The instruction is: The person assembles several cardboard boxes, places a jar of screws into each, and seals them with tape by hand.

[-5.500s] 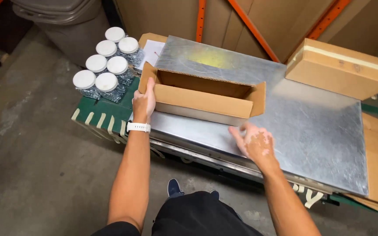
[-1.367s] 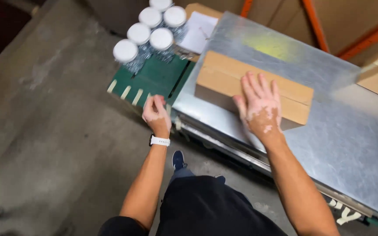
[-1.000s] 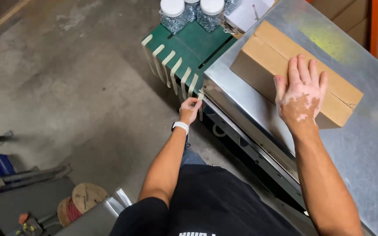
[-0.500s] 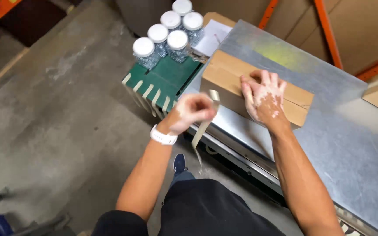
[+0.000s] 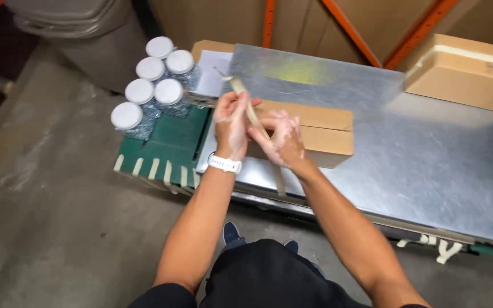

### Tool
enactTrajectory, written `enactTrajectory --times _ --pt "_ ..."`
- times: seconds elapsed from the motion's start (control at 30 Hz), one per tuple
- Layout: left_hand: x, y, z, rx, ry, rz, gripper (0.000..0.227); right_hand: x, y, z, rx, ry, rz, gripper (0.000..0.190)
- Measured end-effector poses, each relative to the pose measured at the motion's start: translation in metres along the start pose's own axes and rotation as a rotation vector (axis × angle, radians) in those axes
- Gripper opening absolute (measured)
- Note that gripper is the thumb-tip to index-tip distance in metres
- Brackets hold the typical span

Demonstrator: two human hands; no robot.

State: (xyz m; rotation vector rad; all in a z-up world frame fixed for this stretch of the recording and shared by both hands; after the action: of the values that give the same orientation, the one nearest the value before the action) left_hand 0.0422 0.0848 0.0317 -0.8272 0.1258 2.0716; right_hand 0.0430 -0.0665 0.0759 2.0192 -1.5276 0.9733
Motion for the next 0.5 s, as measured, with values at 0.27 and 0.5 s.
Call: enactTrajectory --times 0.27,0.5 --pt "0.010 0.000 -0.002 -0.007 0.071 0.101 0.024 0.104 0.053 0.036 -0.398 -0.547 -0.281 0.028" --pt "0.014 -0.001 0.005 0.027 0.101 0.221 0.024 0.119 0.011 0.102 -0.592 -0.461 -0.200 0.032"
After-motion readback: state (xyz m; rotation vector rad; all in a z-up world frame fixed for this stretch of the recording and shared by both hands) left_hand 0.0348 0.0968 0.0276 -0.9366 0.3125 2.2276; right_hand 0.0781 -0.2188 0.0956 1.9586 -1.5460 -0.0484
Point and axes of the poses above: each hand's wrist, its own y-axis away from the middle knuckle, its own x-axis out of the back of the hand, z = x × y, the point moved 6 cm from there along -y, towards the middle knuckle, and after that the axes turned 14 degrees about -x, right-handed, at the moved point
